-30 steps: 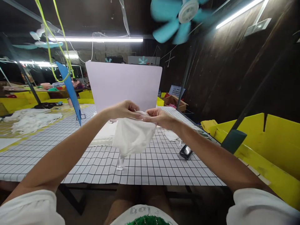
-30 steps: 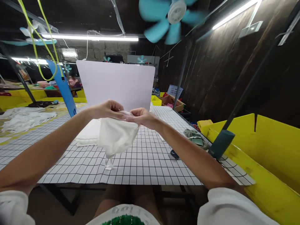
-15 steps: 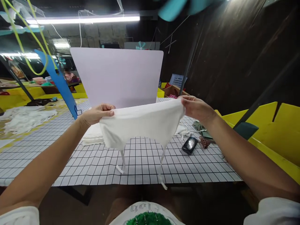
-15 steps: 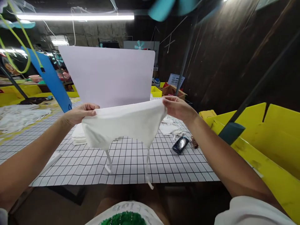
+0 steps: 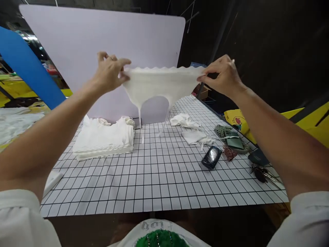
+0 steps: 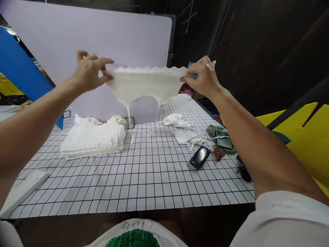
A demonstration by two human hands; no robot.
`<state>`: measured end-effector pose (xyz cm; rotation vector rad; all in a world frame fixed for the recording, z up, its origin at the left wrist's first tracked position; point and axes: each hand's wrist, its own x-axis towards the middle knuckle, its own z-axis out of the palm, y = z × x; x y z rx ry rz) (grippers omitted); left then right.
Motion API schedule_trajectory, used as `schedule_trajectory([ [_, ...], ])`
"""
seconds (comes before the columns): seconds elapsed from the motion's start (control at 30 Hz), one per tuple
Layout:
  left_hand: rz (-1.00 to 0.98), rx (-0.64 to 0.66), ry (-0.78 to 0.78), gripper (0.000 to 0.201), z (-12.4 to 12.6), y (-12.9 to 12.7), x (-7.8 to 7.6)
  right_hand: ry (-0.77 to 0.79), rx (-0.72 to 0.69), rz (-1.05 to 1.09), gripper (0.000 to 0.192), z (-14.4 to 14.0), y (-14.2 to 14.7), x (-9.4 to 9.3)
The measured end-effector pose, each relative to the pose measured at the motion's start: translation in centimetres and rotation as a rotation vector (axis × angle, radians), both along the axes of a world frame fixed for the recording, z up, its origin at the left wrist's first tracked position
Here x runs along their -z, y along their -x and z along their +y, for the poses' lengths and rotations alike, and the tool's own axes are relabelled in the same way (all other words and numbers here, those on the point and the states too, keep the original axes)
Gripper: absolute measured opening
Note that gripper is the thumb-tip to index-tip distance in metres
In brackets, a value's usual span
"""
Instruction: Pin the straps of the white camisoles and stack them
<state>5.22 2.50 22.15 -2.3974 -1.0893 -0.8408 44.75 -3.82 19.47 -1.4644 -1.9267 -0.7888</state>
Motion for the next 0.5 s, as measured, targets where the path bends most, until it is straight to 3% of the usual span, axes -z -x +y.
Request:
schedule_trajectory([
  [0.07,0.032,-0.019,-0.050,0.031,-0.1,-0.3,0.2,-0.018,-0.003,0.061,0.035,-0.5,0.5,0.9],
  [0.1,0.034,-0.023,-0.055,0.026,-0.2,-0.2,1.1,-0.028,-0.009,0.092,0.032,-0.9,0.8,2.0],
  [0.17,0.007,-0.030,-0.049,0.018,-0.9,0.2,4.4,0.006,-0.064,0.090,0.021,-2.3,1.3,5.6],
  [0.23,-0.031,-0.025,-0.011,0.013,-2.1,0.9,9.6,0.091,-0.150,0.045,0.010,-4.2,1.7,10.6],
  [0.3,-0.044,-0.008,0.047,0.007,-4.0,1.8,15.7,0.234,-0.244,-0.014,0.014,-6.7,2.2,15.9],
  [0.33,-0.019,0.028,0.084,0.002,-5.3,2.2,18.8,0.300,-0.275,-0.032,0.016,-8.1,2.4,18.4],
  [0.4,0.065,0.156,0.190,0.011,-8.3,2.9,24.3,0.399,-0.327,-0.035,0.021,-11.0,2.8,22.7],
  [0.5,0.120,0.266,0.348,0.018,-13.2,4.0,29.9,0.489,-0.387,-0.003,0.026,-15.3,3.3,26.5],
])
